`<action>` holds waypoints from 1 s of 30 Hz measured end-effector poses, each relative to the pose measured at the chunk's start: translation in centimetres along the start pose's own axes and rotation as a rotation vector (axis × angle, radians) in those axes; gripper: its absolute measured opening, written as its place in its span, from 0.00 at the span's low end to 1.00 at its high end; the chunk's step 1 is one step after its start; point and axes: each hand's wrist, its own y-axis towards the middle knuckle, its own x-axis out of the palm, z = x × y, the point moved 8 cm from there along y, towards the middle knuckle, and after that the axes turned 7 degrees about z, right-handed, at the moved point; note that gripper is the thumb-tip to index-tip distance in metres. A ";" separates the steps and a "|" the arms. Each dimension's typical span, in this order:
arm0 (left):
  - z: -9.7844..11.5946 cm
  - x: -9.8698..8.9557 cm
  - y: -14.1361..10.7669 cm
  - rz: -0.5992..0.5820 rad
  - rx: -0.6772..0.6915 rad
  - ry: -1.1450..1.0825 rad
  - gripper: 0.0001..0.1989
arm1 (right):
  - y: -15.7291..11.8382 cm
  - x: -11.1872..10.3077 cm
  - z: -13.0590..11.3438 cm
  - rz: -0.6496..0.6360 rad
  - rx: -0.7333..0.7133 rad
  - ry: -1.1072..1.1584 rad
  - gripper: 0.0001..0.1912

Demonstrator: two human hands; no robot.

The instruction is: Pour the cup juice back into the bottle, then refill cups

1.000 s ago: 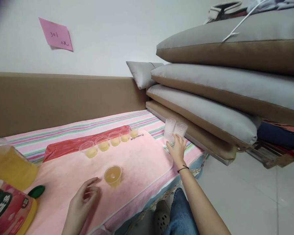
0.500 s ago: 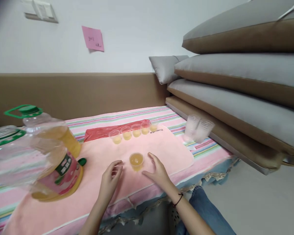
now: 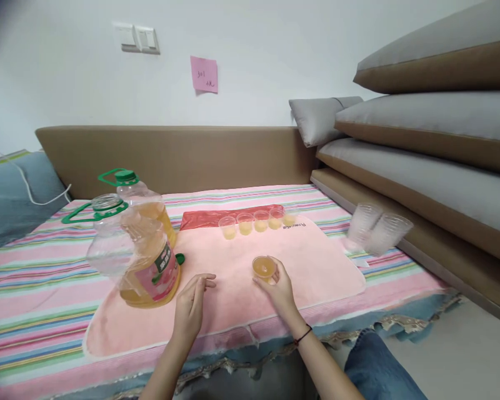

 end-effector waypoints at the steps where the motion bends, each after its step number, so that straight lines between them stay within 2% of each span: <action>1: 0.0 -0.5 -0.1 0.019 0.014 -0.005 0.23 | 0.0 0.1 0.0 0.002 0.004 0.006 0.37; 9: 0.0 -3.6 -0.5 0.196 0.112 0.103 0.19 | 0.2 0.4 -1.1 0.008 0.001 -0.037 0.36; 11: 0.9 -4.5 -0.7 0.254 0.212 0.155 0.16 | 0.2 0.7 -1.8 -0.005 -0.020 -0.059 0.35; 15: 3.9 -6.2 -1.7 0.434 0.534 0.315 0.13 | 0.1 1.9 -4.0 -0.048 -0.071 -0.083 0.34; 18: 4.8 -7.8 -2.4 0.611 0.603 0.447 0.14 | -0.1 3.6 -6.3 -0.116 -0.112 -0.089 0.33; 20: 4.8 -9.0 -2.5 0.726 0.572 0.517 0.17 | -0.2 5.1 -8.1 -0.165 -0.143 -0.093 0.32; 23: 4.1 -10.7 -2.2 0.827 0.474 0.593 0.30 | -0.3 7.7 -11.1 -0.234 -0.176 -0.069 0.31; 26: 2.3 -12.3 -1.4 0.836 0.299 0.575 0.44 | -0.5 10.8 -14.3 -0.323 -0.198 -0.022 0.30; 30: -1.3 -13.7 -0.6 0.778 0.004 0.365 0.56 | -0.8 15.4 -18.3 -0.427 -0.239 0.010 0.28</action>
